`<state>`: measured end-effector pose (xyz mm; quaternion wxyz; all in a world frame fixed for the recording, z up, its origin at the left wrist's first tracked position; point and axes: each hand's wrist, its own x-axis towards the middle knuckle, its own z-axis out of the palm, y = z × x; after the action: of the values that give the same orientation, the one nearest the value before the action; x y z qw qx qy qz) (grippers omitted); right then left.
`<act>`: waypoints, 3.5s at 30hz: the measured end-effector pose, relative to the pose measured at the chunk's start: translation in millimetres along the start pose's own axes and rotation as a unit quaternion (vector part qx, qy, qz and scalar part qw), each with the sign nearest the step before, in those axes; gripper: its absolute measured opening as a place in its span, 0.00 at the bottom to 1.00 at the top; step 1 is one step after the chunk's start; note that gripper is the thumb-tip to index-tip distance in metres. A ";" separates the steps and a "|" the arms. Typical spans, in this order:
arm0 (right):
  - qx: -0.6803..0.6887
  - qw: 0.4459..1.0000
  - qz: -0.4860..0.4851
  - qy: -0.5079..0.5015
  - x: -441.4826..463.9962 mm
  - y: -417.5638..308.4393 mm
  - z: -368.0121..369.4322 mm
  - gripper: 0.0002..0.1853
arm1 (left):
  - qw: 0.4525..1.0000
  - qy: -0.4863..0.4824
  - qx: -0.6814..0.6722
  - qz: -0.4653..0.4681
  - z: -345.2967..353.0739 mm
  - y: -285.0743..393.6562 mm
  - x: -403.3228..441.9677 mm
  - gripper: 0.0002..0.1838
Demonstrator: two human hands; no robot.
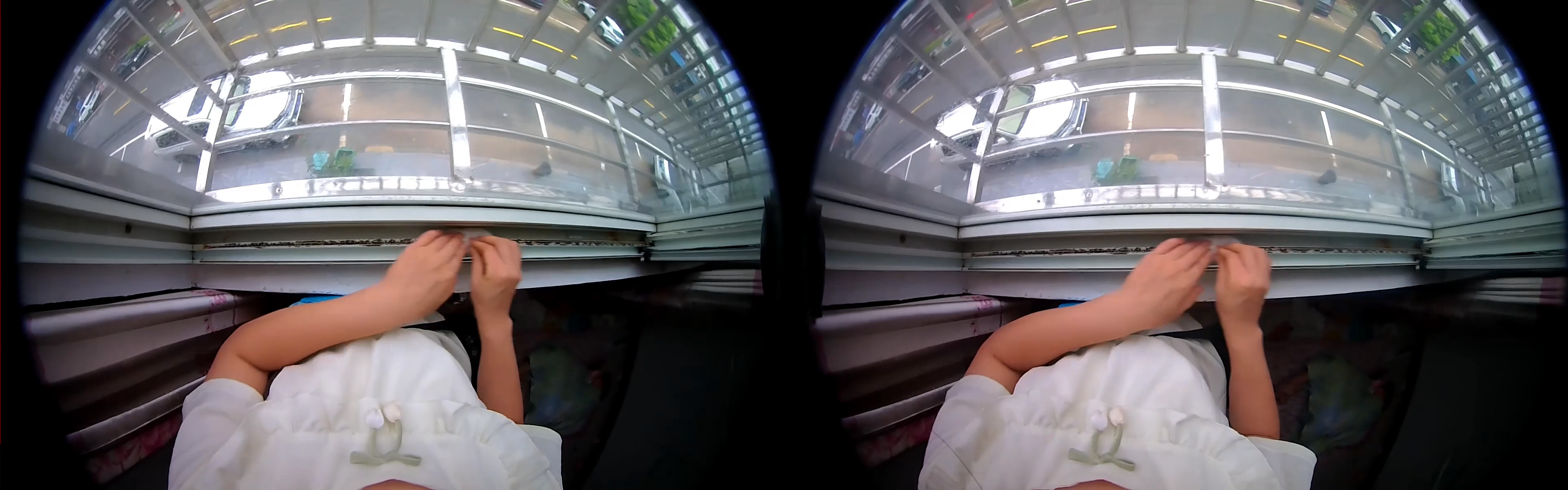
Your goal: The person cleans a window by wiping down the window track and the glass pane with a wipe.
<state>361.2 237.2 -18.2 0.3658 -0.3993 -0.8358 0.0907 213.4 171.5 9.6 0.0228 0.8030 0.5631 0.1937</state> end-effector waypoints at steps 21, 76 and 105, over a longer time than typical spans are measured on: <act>-0.020 1.000 -0.019 -0.013 3.1 29.4 -18.4 0.02 | 0.988 -0.106 -0.092 -0.062 -42.3 -3.0 -32.8 0.35; 0.034 0.999 -0.011 -0.020 2.4 -6.2 2.1 0.09 | 0.986 -0.147 -0.047 -0.059 -34.8 -2.9 -36.6 0.38; -0.003 0.996 -0.071 -0.056 12.0 2.5 -7.2 0.04 | 0.925 0.246 -0.068 -0.280 -68.3 -44.4 -126.5 0.03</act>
<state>362.7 246.7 -7.7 0.3230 -0.3339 -0.8815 0.0840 113.8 59.7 25.4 -0.0090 0.5359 0.7387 0.4087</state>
